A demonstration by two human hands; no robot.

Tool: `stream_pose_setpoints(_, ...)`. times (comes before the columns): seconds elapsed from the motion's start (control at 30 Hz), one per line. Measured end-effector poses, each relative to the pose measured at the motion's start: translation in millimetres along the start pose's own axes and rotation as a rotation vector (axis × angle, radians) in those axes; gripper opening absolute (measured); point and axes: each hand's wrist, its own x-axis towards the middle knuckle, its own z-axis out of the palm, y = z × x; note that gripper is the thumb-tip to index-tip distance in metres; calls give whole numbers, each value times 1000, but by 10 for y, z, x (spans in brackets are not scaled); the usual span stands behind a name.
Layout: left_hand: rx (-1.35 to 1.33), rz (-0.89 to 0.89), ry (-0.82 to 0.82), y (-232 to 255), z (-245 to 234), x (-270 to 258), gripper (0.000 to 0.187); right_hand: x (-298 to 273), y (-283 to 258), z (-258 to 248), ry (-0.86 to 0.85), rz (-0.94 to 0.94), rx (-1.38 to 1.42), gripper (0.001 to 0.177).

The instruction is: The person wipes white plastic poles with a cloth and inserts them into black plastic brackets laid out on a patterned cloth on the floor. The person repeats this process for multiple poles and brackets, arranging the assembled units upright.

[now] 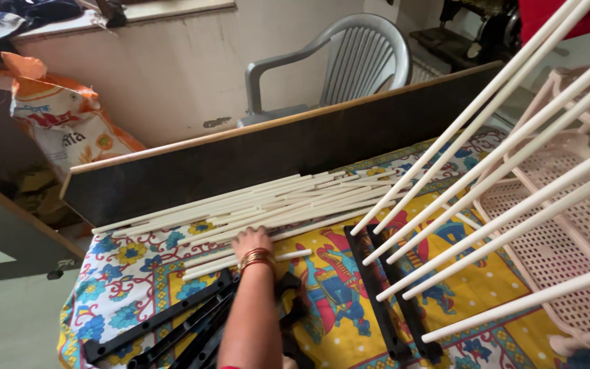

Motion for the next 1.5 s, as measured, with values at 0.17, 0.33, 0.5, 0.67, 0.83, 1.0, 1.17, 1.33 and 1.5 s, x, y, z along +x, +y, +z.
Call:
stream_pose_setpoints(0.17, 17, -46, 134, -518, -170, -10, 28, 16, -18, 20, -15, -4, 29, 42)
stream_pose_setpoints(0.33, 2, 5, 122, -1287, -609, -160, 25, 45, -219, 184, -10, -80, 123, 40)
stream_pose_setpoints(0.5, -70, 4, 76, -1831, -848, -603, 27, -60, -136, 254, 19, -243, 604, 38)
stream_pose_setpoints(0.67, -148, -107, 155, -2378, -944, -1159, 31, -75, -224, 106, -61, -98, 1103, 31)
stream_pose_setpoints(0.83, -697, -160, 345, -2774, -890, -1647, 26, -193, -432, -373, -44, -107, 1491, 28)
stream_pose_setpoints(1.0, -1511, -92, 398, -2258, -851, -2076, 25, -514, -935, -951, 53, -229, 1533, 29)
stream_pose_setpoints(1.17, -2009, -257, 329, -1191, -862, -2714, 18, -875, -1437, -1238, 84, -427, 1610, 25)
stream_pose_setpoints(1.33, -1909, 7, 387, -363, -750, -3194, 20, -1124, -1776, -1005, 75, -340, 1347, 33)
stream_pose_setpoints(1.5, -1928, -129, 424, -132, -544, -3567, 22, -1074, -1759, -745, 348, -513, 1100, 30)
